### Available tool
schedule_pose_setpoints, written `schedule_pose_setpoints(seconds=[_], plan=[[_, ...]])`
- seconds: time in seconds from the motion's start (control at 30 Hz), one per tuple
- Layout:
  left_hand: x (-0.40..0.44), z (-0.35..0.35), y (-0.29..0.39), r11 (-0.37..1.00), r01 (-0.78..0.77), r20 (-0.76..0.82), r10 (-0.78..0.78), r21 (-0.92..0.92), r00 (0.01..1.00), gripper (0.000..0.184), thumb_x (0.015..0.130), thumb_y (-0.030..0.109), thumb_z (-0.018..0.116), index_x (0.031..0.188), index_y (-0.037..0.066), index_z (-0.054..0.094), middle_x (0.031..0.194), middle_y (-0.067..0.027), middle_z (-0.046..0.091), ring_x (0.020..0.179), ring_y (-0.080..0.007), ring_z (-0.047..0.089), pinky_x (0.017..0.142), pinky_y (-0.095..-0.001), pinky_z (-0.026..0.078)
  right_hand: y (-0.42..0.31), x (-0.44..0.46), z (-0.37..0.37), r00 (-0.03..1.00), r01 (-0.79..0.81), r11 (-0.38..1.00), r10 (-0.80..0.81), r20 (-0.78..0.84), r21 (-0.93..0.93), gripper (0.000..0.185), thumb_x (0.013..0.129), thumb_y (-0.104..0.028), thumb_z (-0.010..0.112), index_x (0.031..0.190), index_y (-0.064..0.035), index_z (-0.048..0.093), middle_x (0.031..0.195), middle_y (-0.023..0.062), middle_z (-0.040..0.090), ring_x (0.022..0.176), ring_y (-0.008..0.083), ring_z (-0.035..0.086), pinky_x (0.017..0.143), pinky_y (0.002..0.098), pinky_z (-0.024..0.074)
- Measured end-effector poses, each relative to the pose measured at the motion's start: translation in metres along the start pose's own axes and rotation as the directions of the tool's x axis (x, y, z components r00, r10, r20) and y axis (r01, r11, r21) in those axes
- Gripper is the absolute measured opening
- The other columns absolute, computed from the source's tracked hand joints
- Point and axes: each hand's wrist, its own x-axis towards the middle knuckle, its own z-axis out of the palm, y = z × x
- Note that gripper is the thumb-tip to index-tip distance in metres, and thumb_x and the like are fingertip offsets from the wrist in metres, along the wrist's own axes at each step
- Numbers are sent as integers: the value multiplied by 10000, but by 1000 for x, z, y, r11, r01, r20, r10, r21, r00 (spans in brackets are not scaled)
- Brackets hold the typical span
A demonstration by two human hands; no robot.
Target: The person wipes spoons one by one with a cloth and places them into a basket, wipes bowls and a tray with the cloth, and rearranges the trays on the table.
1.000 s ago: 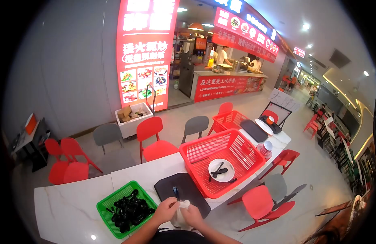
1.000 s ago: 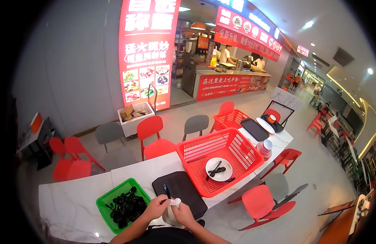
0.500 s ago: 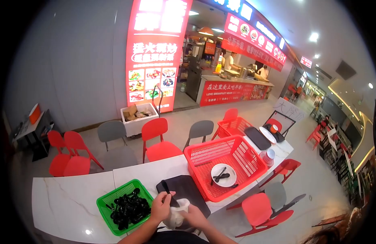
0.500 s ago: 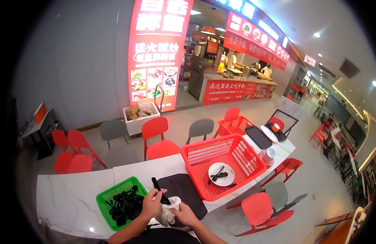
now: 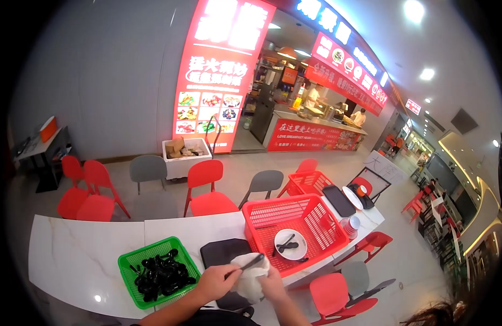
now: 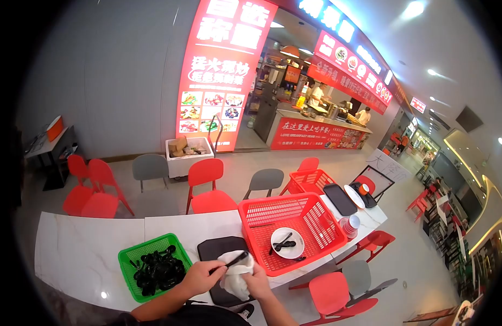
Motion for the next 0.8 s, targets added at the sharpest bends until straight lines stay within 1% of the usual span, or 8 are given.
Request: schedule_pose_setpoints(seconds=[0.13,0.23,0.33,0.43,0.6,0.63,0.67,0.8], plan=[[-6,8,-1,986,-40,24,37,159,999,250,927,238,597,1043,40,697,867,-206,691,804,-410,669,700,-444,530,3,-2,28,996,23,999,-26,-83,-37,207,958,-81,598,1133,1,675,1007,51,701,878,131,664,775,291,534],[-12,7,3,999,27,-34,-26,27,999,265,947,272,558,983,38,679,868,-233,678,828,-434,655,718,-503,518,1,0,37,971,48,996,-63,-232,-72,186,985,-108,562,1063,6,686,927,39,688,785,106,637,690,267,510],[-15,5,-11,987,119,118,-131,104,984,268,968,266,540,1042,28,640,861,-260,670,832,-457,649,730,-516,512,-30,0,40,927,31,982,-97,-361,-185,220,1016,-162,535,999,4,679,874,35,677,732,101,618,638,265,488],[-19,9,-16,983,150,161,-166,108,973,272,989,261,516,1091,20,590,839,-281,661,824,-473,644,732,-519,509,-29,15,33,904,144,973,-55,-425,182,227,1019,-173,531,983,-1,675,860,34,670,720,105,617,630,267,487],[-17,6,-13,966,253,148,-243,-51,959,283,1001,255,489,1101,1,563,819,-288,653,803,-485,639,726,-522,505,-21,9,42,927,44,999,-51,-371,-27,238,1004,-187,560,900,-13,685,785,25,660,670,98,610,587,281,479],[-18,5,-13,957,281,147,-268,-76,952,286,1002,256,485,1095,-3,564,820,-287,653,800,-487,637,724,-524,504,-21,4,47,939,57,973,-128,-319,-223,194,987,-165,588,930,-10,692,799,22,665,699,90,613,606,279,483],[-18,10,-19,958,246,111,-231,-146,967,287,1002,250,478,1096,-8,562,827,-295,653,806,-497,632,731,-535,499,-7,1,53,954,39,982,-91,-284,-183,181,979,-157,600,946,-5,693,806,17,667,712,88,612,619,278,486],[-16,7,-19,989,149,80,-149,6,986,292,1005,250,471,1126,-3,552,824,-312,648,822,-510,627,741,-568,485,-1,-6,63,973,51,990,-80,-216,-135,168,960,-138,616,983,10,694,829,5,673,755,84,609,656,271,489]])
